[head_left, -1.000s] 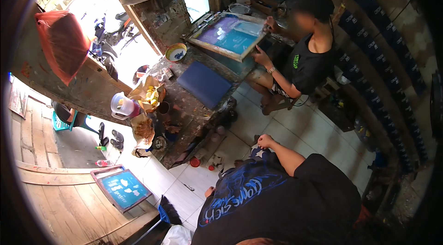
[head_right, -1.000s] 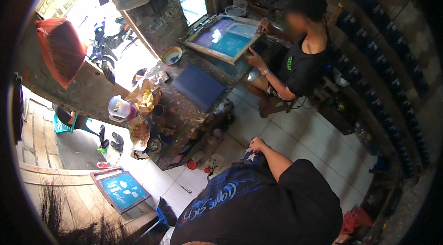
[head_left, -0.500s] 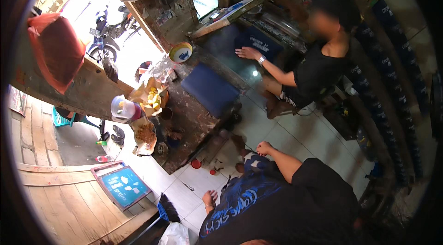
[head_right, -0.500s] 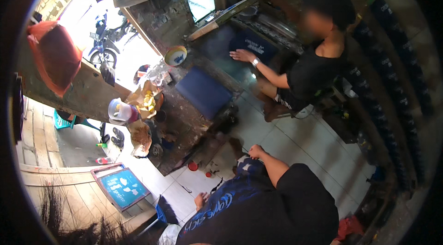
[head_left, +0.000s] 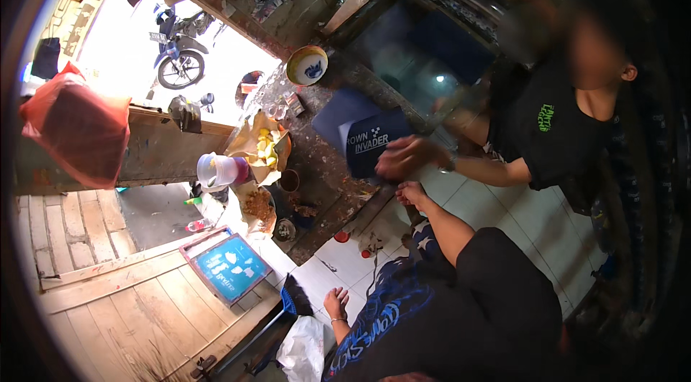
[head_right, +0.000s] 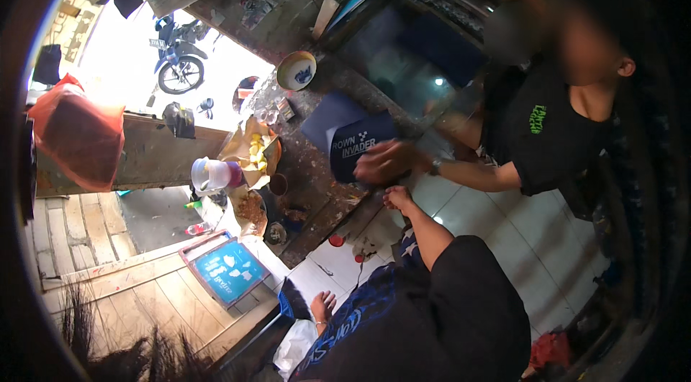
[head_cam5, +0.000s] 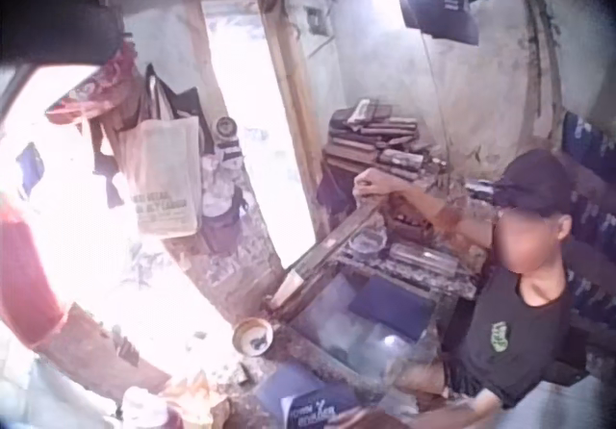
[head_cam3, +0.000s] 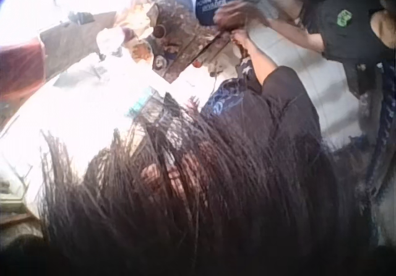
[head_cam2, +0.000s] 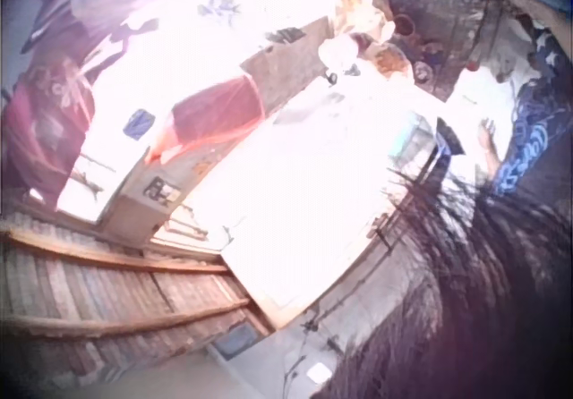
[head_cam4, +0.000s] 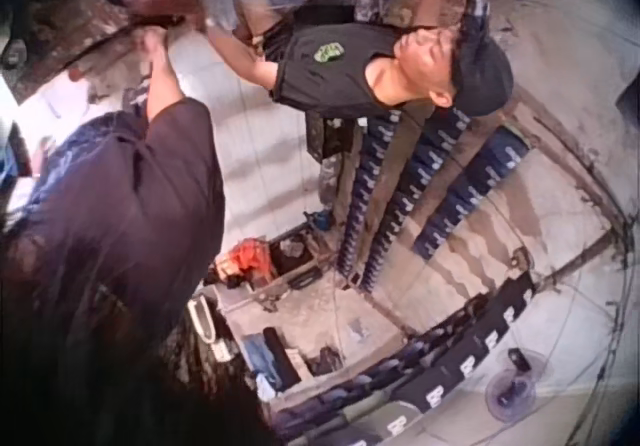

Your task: The person organizes printed pieces of fabric on lines, receives fresh pieces from a screen-printing station, and hangs them to dry.

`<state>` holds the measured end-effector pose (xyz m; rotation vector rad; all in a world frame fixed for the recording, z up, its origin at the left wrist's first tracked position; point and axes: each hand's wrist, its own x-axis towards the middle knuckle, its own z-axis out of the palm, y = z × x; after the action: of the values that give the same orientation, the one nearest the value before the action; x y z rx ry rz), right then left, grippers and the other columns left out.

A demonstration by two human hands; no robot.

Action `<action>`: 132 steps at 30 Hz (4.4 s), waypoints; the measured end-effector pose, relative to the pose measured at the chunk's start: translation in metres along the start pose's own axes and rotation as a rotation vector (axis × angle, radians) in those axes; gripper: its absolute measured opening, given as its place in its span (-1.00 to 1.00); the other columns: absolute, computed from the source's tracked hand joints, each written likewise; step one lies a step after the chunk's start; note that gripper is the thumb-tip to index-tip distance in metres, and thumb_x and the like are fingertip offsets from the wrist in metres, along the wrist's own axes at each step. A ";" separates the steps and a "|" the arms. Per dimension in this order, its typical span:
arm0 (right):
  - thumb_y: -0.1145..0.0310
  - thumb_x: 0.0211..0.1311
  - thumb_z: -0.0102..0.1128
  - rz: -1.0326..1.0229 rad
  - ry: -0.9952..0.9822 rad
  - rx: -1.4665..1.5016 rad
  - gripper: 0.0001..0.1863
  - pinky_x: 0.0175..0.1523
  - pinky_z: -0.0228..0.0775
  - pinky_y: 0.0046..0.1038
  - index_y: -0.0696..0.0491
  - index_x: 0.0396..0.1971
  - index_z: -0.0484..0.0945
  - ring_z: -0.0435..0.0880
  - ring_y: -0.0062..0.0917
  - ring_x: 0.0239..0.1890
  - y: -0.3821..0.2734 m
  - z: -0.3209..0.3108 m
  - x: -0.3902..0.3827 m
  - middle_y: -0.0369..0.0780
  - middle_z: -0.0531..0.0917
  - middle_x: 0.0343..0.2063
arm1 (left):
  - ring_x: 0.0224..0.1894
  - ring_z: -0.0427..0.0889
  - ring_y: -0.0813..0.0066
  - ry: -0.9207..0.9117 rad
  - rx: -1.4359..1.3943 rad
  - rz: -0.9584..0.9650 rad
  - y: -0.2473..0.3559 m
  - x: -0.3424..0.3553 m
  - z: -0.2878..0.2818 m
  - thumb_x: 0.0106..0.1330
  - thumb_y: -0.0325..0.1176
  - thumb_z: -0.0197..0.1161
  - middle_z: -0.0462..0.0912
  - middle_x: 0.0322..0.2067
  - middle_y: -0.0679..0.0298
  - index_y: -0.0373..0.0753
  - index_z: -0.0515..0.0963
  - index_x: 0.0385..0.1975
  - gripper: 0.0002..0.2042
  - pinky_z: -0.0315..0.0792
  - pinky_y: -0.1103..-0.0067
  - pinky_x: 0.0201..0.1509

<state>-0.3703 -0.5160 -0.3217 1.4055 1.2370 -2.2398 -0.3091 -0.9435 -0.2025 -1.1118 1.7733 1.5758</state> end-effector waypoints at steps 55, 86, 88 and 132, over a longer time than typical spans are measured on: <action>0.41 0.14 0.02 -0.797 -0.549 0.162 -0.95 -0.40 0.23 -0.74 -0.01 -0.38 0.44 0.39 -0.84 -0.47 -0.102 0.139 -0.361 -0.45 0.44 -0.51 | -0.02 0.46 0.49 -0.689 -0.075 0.970 0.171 -0.118 0.003 0.39 -0.24 -0.03 0.45 -0.02 0.24 -0.32 0.36 0.06 -0.65 0.36 0.55 0.08; 0.33 0.18 0.18 -0.562 -0.208 -0.377 -0.68 -0.32 0.28 -0.61 0.17 -0.17 0.34 0.39 -0.71 -0.41 -0.019 0.120 -0.257 -0.29 0.50 -0.46 | -0.23 0.49 0.56 -0.472 -0.044 0.806 0.153 -0.116 0.004 0.36 -0.47 -0.09 0.48 -0.22 0.17 -0.30 0.25 -0.02 -0.77 0.39 0.64 -0.09; 0.31 0.17 0.19 -0.571 -0.226 -0.344 -0.65 -0.33 0.29 -0.61 0.16 -0.16 0.31 0.41 -0.70 -0.40 -0.019 0.115 -0.237 -0.28 0.50 -0.46 | -0.27 0.50 0.57 -0.401 0.059 0.834 0.160 -0.112 0.012 0.35 -0.46 -0.08 0.49 -0.26 0.18 -0.30 0.26 -0.06 -0.80 0.40 0.66 -0.15; 0.43 -0.05 0.27 -0.224 -0.113 0.858 -0.87 -0.15 0.47 -0.40 -0.02 -0.49 0.48 0.47 -0.62 -0.27 -0.124 0.090 0.012 -0.35 0.51 -0.38 | -0.27 0.56 0.42 0.051 -0.177 0.797 0.182 -0.113 0.012 0.33 -0.50 -0.07 0.53 -0.29 0.13 -0.30 0.30 -0.12 -0.84 0.47 0.56 -0.14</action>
<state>-0.5051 -0.5040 -0.2486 1.3677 0.3830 -3.1536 -0.4029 -0.9072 -0.0127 -0.5138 2.3067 2.1901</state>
